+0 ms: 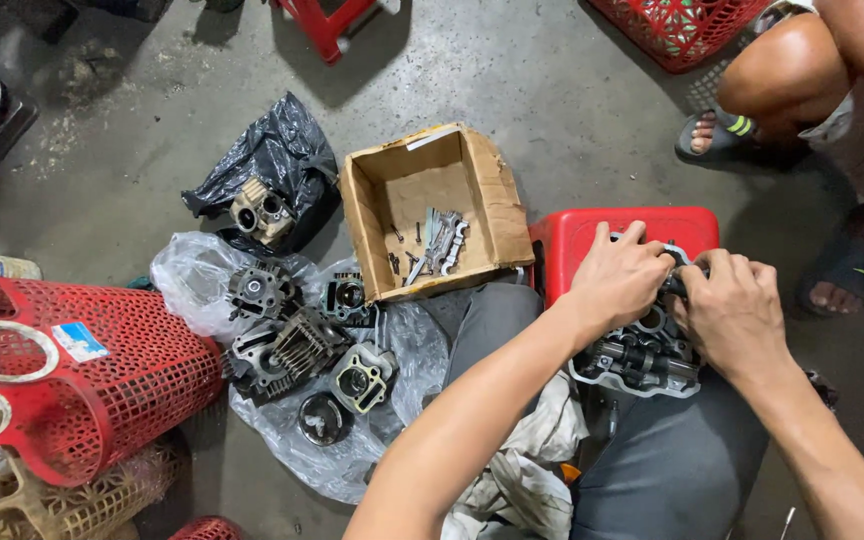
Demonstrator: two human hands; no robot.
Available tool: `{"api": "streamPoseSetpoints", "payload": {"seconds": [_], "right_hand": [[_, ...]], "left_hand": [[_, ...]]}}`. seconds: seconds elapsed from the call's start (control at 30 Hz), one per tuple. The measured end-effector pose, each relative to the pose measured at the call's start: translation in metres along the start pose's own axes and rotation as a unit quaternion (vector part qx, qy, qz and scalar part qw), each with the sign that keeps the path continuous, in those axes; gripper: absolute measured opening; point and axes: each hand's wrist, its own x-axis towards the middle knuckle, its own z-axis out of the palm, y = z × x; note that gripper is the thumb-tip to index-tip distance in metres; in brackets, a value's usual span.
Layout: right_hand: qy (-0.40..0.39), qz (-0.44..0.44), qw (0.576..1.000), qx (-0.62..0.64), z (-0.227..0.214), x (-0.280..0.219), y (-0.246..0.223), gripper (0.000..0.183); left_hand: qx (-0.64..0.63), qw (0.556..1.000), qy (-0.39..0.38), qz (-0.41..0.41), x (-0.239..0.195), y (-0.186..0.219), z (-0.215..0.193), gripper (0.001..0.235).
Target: Inspecting and cleaning motorcycle engine cylinder head components using a micrometer and cloth
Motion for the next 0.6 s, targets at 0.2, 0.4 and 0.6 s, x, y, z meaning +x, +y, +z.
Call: {"api": "streamPoseSetpoints", "payload": {"seconds": [0.2, 0.4, 0.6], "right_hand": [[0.001, 0.001, 1.000, 0.011, -0.004, 0.002, -0.001, 0.031], [-0.011, -0.002, 0.998, 0.056, -0.003, -0.001, 0.006, 0.041], [0.104, 0.170, 0.908, 0.369, -0.077, -0.050, -0.014, 0.048]], "left_hand": [[-0.005, 1.000, -0.015, -0.002, 0.001, 0.000, -0.002, 0.013], [0.000, 1.000, -0.007, -0.003, 0.001, 0.000, -0.002, 0.012], [0.019, 0.998, 0.061, 0.002, -0.010, 0.004, -0.002, 0.010]]}}
